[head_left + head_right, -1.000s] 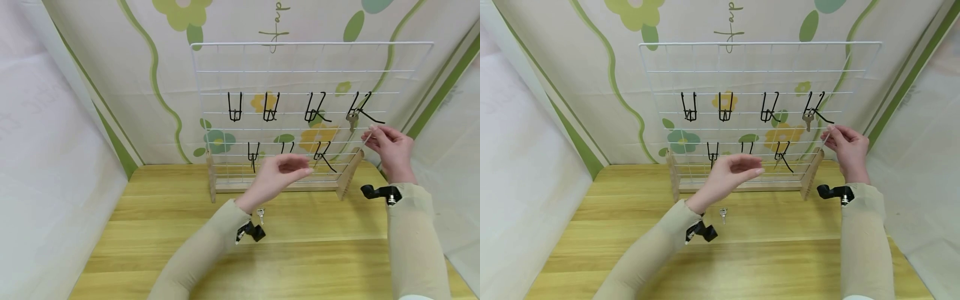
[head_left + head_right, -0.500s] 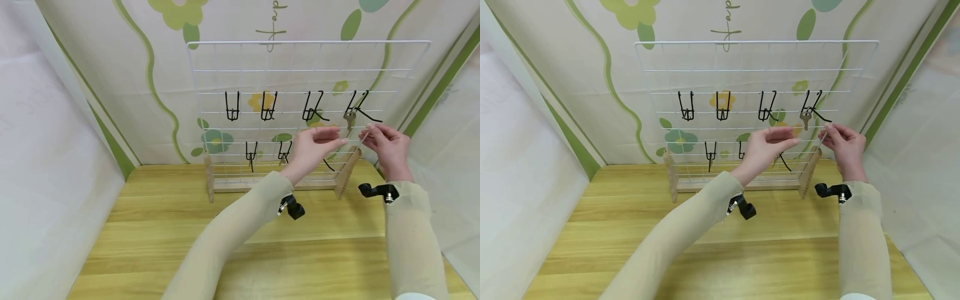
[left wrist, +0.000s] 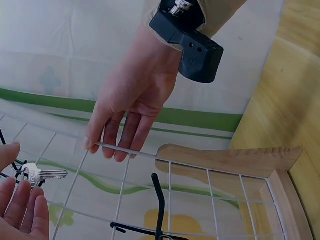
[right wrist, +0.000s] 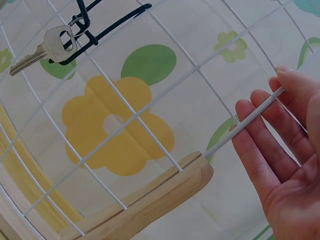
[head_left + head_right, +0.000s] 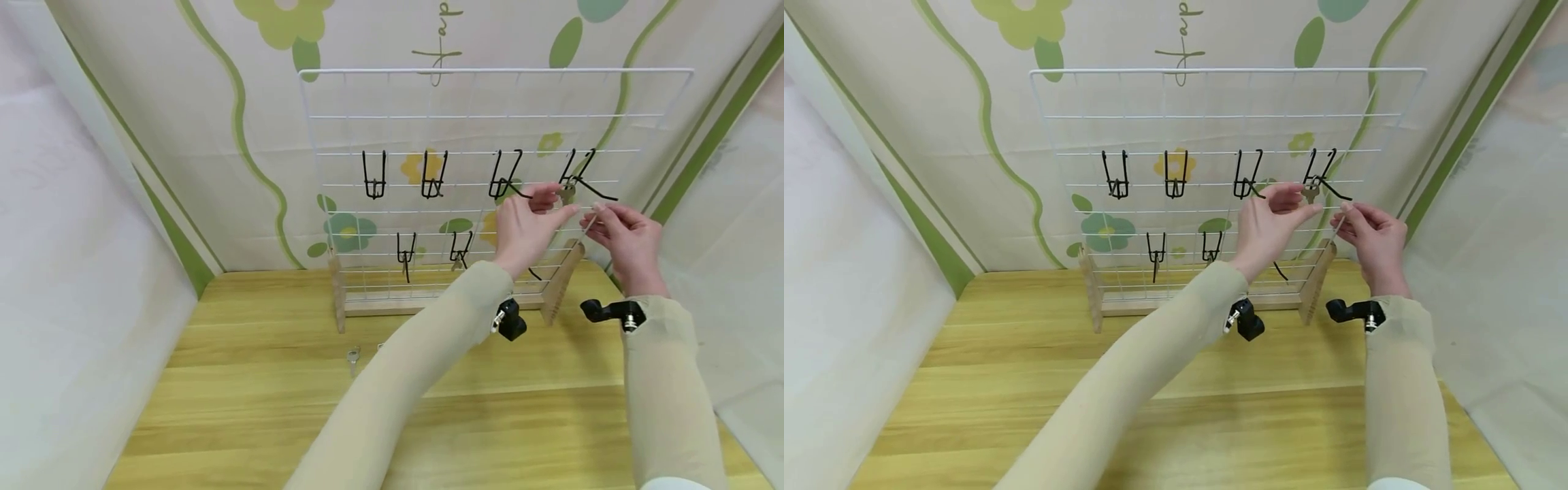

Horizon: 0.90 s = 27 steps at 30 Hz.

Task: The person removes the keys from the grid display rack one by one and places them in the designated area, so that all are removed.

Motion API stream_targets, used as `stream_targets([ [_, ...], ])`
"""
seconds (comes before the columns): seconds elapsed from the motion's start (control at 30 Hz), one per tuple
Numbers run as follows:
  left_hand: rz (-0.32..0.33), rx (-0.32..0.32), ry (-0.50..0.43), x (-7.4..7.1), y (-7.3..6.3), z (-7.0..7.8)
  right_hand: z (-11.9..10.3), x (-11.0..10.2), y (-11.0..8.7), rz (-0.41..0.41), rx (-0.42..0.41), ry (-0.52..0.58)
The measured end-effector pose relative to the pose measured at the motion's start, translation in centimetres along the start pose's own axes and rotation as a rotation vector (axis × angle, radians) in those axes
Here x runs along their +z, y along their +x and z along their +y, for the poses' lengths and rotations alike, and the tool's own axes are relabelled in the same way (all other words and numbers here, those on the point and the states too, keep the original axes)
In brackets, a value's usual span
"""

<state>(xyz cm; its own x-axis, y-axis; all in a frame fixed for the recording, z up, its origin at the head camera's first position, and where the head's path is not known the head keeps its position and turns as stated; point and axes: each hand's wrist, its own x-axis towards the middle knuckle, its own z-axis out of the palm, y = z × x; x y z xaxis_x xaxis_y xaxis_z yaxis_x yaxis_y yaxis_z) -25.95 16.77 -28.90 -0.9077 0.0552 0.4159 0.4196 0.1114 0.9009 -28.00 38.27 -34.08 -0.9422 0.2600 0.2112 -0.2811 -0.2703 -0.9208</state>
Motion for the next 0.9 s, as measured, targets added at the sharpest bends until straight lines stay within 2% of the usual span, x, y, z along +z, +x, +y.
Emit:
stream_targets([
  [0.17,0.028,-0.014,0.01,0.2,0.6,0.6,0.1,0.0,0.1,-0.009,-0.004,0.005],
  [0.43,0.018,0.011,0.138,0.5,1.4,1.5,-0.1,0.0,-0.1,-0.015,-0.023,0.01],
  [0.9,0.052,0.006,0.196,0.8,1.7,1.3,0.1,0.0,0.0,-0.024,-0.03,-0.008],
])
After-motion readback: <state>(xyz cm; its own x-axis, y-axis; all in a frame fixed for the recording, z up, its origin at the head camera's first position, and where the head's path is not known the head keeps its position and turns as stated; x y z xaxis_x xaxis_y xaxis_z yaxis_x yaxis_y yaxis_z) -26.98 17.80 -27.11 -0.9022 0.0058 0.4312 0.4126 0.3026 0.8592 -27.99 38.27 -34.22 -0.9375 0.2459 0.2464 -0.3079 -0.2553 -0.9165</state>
